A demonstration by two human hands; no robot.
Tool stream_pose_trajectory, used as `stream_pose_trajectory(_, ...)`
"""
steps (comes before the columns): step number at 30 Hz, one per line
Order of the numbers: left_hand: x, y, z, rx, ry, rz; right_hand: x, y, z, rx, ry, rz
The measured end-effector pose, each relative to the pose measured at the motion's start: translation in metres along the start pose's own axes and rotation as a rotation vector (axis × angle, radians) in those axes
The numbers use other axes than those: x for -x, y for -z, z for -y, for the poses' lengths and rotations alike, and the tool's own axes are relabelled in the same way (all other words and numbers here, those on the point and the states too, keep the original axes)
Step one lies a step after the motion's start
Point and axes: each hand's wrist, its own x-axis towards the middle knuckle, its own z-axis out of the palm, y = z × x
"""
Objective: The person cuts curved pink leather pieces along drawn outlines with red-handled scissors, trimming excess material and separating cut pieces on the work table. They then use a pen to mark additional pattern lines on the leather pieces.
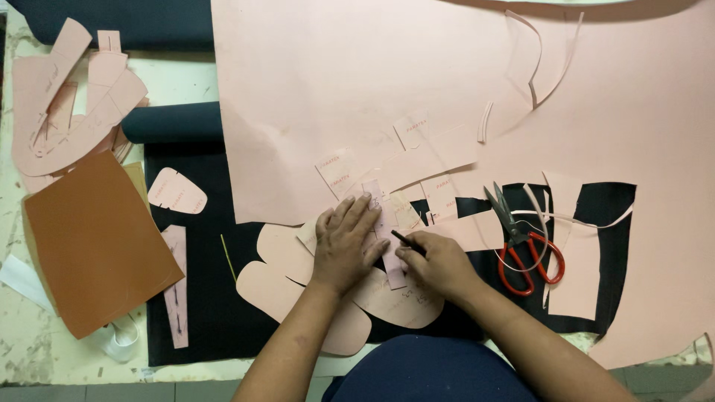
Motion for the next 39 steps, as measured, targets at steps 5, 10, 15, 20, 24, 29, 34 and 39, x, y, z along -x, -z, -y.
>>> stream_pose_trajectory(5, 0.001, -0.001, 0.004, -0.018, -0.009, 0.027, -0.006, 0.028, -0.021, 0.119, 0.158, -0.245)
stream_pose_trajectory(10, 0.002, -0.003, 0.005, 0.001, 0.024, 0.05, -0.011, 0.029, -0.033, -0.165, -0.153, -0.119)
stream_pose_trajectory(15, 0.001, -0.004, 0.004, -0.014, 0.021, 0.046, -0.008, 0.025, -0.036, -0.056, 0.052, -0.229)
stream_pose_trajectory(20, 0.0, -0.003, 0.003, 0.004, 0.028, 0.047, -0.008, 0.027, -0.035, -0.068, -0.011, -0.195)
stream_pose_trajectory(24, -0.001, -0.001, 0.004, 0.023, 0.028, 0.051, -0.007, 0.029, -0.03, -0.049, -0.01, -0.173)
stream_pose_trajectory(29, -0.002, 0.0, 0.003, 0.021, 0.011, 0.041, 0.0, 0.013, -0.022, 0.22, 0.133, -0.271)
stream_pose_trajectory(34, -0.001, 0.001, 0.003, 0.023, 0.015, 0.037, 0.002, 0.008, -0.022, 0.277, 0.138, -0.283)
stream_pose_trajectory(39, 0.0, -0.002, 0.003, 0.013, 0.018, 0.029, 0.003, 0.001, -0.025, 0.332, 0.269, -0.351)
